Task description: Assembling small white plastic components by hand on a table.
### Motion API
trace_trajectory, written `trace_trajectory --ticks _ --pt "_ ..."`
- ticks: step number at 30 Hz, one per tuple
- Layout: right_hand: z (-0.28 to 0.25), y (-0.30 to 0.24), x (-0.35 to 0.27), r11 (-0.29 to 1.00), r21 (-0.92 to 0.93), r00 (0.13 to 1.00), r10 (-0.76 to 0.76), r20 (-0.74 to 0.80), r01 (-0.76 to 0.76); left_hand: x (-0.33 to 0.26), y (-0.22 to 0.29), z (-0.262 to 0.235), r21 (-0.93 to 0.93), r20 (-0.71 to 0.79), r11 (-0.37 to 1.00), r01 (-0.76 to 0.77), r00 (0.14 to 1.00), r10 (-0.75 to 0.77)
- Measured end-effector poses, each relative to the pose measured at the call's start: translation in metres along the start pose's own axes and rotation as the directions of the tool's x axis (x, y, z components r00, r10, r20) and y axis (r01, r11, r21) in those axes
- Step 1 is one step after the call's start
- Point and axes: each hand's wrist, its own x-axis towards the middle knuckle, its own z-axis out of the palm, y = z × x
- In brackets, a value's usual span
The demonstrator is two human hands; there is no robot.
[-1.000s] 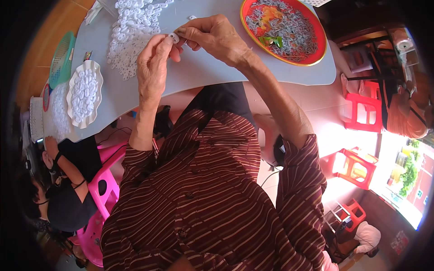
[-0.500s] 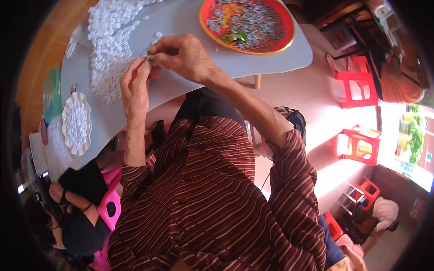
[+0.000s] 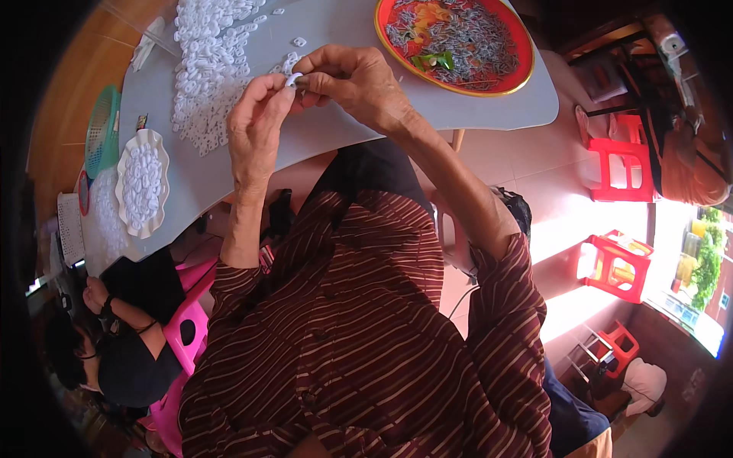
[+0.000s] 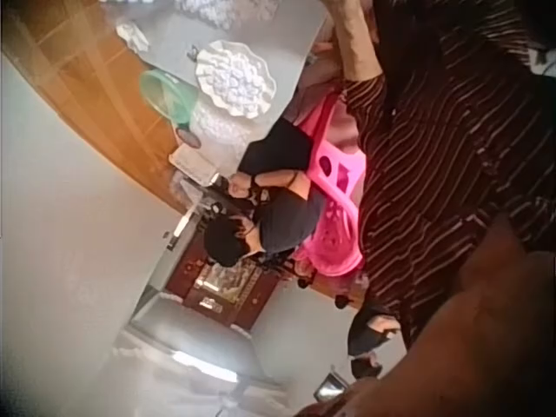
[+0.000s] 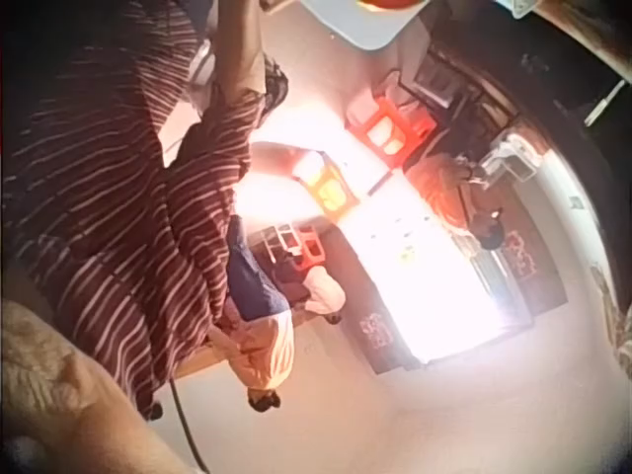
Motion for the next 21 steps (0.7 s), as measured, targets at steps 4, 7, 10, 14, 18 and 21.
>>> trace_trajectory --ticks 4,7,10,14,18,21 --pt "0.001 -0.003 -0.003 0.999 0.003 0.999 0.037 -0.025 -0.037 0.001 -0.004 -0.002 -0.036 -0.010 0.998 0.045 0.999 -0.045" --pt "0.000 -0.003 -0.002 0.999 0.013 0.998 0.051 -0.046 -0.051 0.004 -0.010 -0.005 -0.118 0.027 0.990 0.082 0.996 -0.080" --pt "-0.001 -0.002 -0.002 0.999 -0.038 0.997 0.028 -0.079 -0.031 0.006 -0.011 -0.002 -0.125 0.033 0.987 0.097 0.995 -0.094" --pt "0.002 0.005 0.000 0.998 -0.047 0.991 -0.052 -0.124 0.047 0.004 -0.003 0.004 -0.070 0.011 0.992 0.109 0.994 -0.108" --pt "-0.003 -0.014 0.001 0.955 -0.293 0.985 -0.097 -0.144 0.051 0.003 -0.010 -0.002 -0.071 0.048 0.990 0.122 0.992 -0.119" --pt "-0.057 -0.016 0.011 0.680 -0.708 0.923 -0.370 -0.107 0.190 -0.001 -0.009 0.002 -0.023 0.057 0.992 0.126 0.991 -0.124"
